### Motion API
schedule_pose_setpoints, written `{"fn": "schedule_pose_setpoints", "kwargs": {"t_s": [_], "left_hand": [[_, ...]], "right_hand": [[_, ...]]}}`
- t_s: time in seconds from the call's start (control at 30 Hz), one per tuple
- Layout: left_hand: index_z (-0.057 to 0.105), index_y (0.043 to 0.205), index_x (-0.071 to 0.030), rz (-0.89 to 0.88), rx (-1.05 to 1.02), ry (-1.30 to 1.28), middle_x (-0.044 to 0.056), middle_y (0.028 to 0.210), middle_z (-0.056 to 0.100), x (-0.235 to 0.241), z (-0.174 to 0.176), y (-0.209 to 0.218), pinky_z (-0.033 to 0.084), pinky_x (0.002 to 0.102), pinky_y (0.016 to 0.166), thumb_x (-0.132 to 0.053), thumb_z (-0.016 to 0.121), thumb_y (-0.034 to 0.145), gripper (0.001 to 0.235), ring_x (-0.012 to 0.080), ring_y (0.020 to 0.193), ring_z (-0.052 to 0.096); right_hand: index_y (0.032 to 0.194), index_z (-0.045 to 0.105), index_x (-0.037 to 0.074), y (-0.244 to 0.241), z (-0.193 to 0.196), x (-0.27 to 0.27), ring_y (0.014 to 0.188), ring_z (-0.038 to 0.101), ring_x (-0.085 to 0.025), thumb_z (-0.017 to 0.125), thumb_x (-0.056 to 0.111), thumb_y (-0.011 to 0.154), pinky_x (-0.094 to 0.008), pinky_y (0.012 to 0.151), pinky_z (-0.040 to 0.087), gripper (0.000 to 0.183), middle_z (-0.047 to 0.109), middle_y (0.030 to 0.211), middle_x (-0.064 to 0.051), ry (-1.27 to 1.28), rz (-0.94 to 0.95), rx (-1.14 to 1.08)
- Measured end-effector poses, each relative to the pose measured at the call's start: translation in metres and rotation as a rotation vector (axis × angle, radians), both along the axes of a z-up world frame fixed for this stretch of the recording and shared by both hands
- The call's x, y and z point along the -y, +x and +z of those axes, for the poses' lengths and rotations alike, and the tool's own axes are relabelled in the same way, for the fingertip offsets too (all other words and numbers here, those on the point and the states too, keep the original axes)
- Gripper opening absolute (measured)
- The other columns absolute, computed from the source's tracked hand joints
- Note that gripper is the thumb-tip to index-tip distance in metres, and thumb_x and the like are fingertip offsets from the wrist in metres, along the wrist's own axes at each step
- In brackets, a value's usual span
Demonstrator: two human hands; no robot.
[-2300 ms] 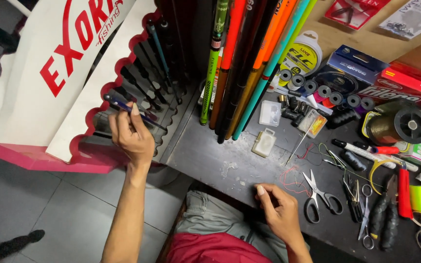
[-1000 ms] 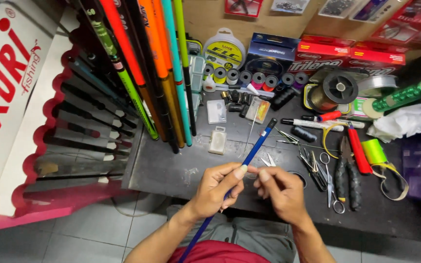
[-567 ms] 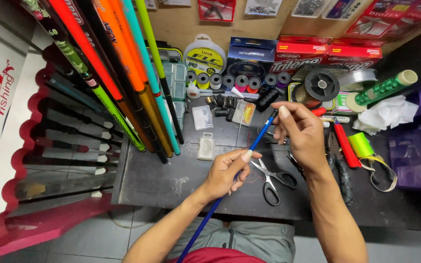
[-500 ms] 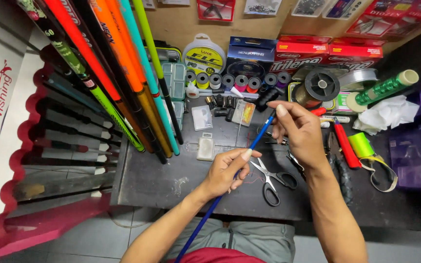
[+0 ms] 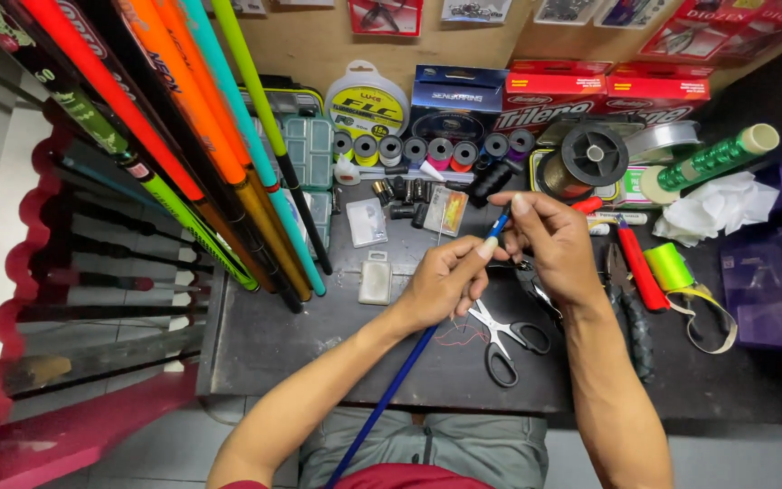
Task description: The person repairs a green fishing rod by wrapping a small section with green thread and cutting the excess with scissors. They then select a blue fishing rod from a rack and wrap its tip with white tape, securing it with a yellow rubber band and marking it with a black marker.
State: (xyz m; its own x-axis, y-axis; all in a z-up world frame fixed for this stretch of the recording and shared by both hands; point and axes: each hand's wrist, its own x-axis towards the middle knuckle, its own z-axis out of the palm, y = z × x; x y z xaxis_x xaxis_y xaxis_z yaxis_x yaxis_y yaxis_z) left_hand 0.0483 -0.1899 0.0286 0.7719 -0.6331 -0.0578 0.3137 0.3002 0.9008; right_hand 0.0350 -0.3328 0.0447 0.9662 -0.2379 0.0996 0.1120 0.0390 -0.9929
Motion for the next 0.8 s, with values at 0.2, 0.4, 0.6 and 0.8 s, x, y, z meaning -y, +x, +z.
{"fn": "schedule_pose_setpoints", "kwargs": {"t_s": [0.2, 0.4, 0.6, 0.8], "left_hand": [[0.063, 0.09, -0.003, 0.106, 0.194, 0.148, 0.005, 0.038, 0.042, 0.007, -0.036, 0.002, 0.03, 0.016, 0.022, -0.021, 0.046, 0.092, 0.024, 0.0086, 0.027, 0.041], [0.067, 0.097, -0.011, 0.287, 0.446, 0.294, 0.007, 0.039, 0.05, -0.003, -0.019, -0.001, 0.034, 0.019, 0.035, -0.017, 0.053, 0.088, 0.018, 0.0009, 0.042, 0.036], [0.067, 0.09, -0.009, 0.277, 0.462, 0.277, 0.001, 0.034, 0.044, -0.008, -0.027, -0.003, 0.031, 0.016, 0.036, -0.013, 0.055, 0.086, 0.014, 0.0038, 0.035, 0.036], [0.063, 0.083, -0.006, 0.18, 0.325, 0.083, 0.0, 0.036, 0.043, -0.014, -0.016, 0.002, 0.034, 0.016, 0.038, -0.017, 0.049, 0.09, 0.019, 0.0038, 0.037, 0.036]], "right_hand": [[0.087, 0.063, -0.003, 0.007, -0.025, 0.011, 0.045, 0.05, -0.01, 0.054, 0.011, 0.09, -0.019, 0.037, 0.042, 0.017, 0.05, 0.061, -0.009, -0.109, -0.094, 0.045], [0.072, 0.063, 0.001, 0.014, 0.001, -0.008, 0.038, 0.039, -0.005, 0.063, 0.01, 0.084, -0.016, 0.035, 0.033, 0.015, 0.043, 0.044, -0.005, -0.133, -0.185, -0.011], [0.078, 0.06, 0.006, 0.029, 0.003, 0.013, 0.045, 0.045, -0.004, 0.06, 0.019, 0.091, -0.014, 0.042, 0.035, 0.018, 0.045, 0.051, -0.001, -0.141, -0.352, -0.017], [0.092, 0.061, 0.0, 0.041, 0.009, 0.005, 0.04, 0.046, -0.01, 0.055, 0.012, 0.092, -0.02, 0.039, 0.039, 0.014, 0.05, 0.053, -0.011, -0.235, -0.145, -0.036]]}}
